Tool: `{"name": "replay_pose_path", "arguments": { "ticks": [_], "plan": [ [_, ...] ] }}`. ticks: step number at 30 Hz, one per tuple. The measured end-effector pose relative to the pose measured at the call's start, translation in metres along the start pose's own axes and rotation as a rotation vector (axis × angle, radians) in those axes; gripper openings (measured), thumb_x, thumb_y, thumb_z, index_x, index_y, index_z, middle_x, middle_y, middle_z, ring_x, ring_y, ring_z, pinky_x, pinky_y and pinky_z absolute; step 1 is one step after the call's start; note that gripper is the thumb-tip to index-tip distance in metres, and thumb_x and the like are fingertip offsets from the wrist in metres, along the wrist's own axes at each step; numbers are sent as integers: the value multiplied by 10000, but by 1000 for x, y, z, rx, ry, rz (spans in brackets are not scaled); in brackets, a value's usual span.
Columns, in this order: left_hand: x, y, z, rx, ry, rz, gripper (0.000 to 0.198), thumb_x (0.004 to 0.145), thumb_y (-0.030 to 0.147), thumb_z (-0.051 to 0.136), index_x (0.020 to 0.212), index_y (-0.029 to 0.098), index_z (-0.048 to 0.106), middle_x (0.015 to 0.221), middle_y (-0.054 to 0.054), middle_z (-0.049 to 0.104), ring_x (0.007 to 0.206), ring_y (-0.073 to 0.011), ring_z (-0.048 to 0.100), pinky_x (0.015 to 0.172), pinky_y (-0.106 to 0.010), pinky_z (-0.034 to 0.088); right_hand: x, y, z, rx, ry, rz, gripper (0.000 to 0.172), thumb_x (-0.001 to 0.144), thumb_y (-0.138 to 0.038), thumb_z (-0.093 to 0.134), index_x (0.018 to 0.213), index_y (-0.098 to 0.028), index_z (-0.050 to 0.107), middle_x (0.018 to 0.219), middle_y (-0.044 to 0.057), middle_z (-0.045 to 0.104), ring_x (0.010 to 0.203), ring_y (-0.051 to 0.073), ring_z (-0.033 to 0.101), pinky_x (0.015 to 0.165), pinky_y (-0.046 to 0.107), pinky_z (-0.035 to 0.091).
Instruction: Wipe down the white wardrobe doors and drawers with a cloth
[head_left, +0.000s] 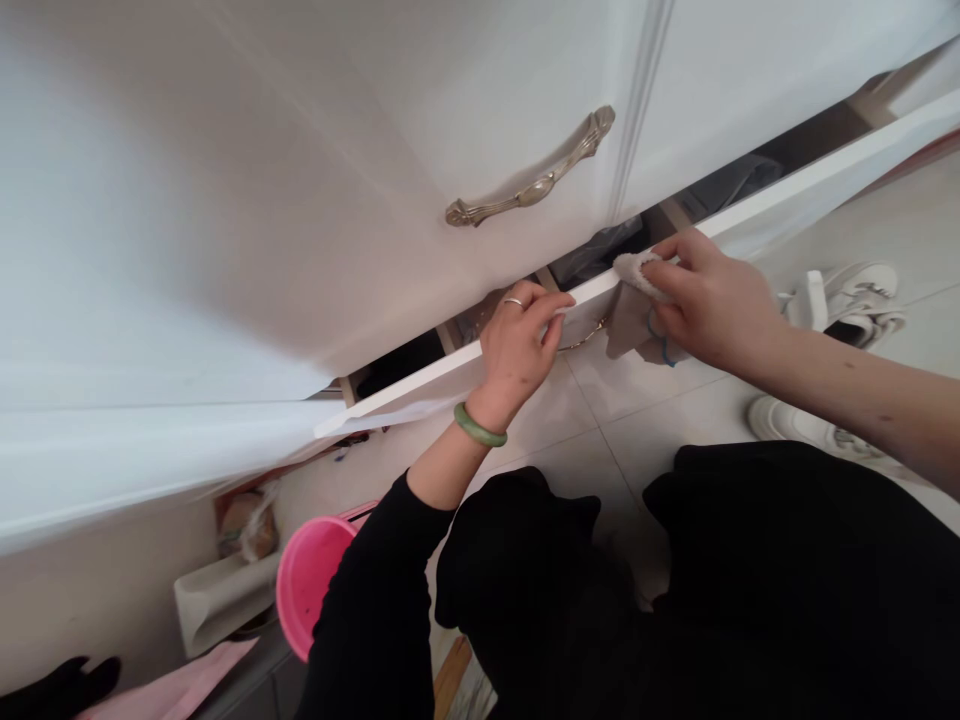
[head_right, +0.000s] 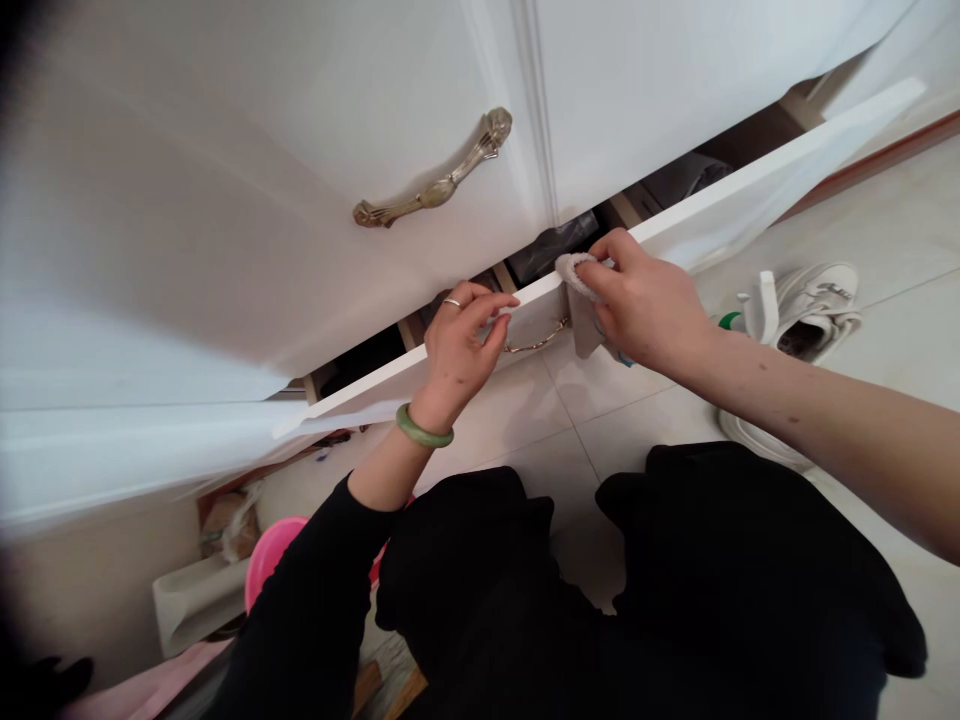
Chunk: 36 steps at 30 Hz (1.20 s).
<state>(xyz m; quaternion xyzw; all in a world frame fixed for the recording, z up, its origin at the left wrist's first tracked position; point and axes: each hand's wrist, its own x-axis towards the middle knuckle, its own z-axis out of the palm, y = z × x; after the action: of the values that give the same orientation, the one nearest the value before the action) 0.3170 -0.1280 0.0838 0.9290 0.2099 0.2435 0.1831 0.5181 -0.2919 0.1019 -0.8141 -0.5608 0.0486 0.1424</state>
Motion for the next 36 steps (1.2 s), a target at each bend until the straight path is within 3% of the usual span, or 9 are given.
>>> {"name": "replay_pose_path", "arguments": {
  "ticks": [6,12,18,29,36],
  "plan": [
    [4,-3,-7,-30,-71,33,196,1043,179,604,1107,265,768,1083,-37,694,909,-169,657,774,-306,486,0,-1,-2,-27,-26,19,433,974,-211,456,1359,-219,655,1497,140,633,999,262,618,657,340,302],
    [6,-7,-10,-76,-107,18,129,1027,188,623,1015,233,743,1073,-31,707,847,-148,654,761,-292,486,1,6,5,-63,46,-37,429,932,-211,491,1323,-232,664,1442,110,665,959,239,637,607,316,280],
    [9,-10,-14,-80,-156,46,193,1053,240,614,1174,265,763,1114,-34,719,832,-157,650,789,-308,497,2,5,7,-75,59,-35,395,949,-222,470,1279,-227,687,1417,119,674,947,239,635,608,321,295],
    [16,-12,-16,-142,-180,59,141,991,149,599,966,223,717,1047,-34,705,795,-143,612,768,-294,490,2,8,10,-81,45,-20,410,947,-244,457,1285,-230,689,1418,125,659,960,241,625,598,331,300],
    [15,-14,-16,-173,-188,68,196,1013,187,619,1136,249,758,1069,-36,697,805,-146,619,787,-297,512,2,9,10,-88,83,-47,416,943,-259,451,1274,-213,700,1383,129,678,943,241,636,599,325,305]
  ]
}}
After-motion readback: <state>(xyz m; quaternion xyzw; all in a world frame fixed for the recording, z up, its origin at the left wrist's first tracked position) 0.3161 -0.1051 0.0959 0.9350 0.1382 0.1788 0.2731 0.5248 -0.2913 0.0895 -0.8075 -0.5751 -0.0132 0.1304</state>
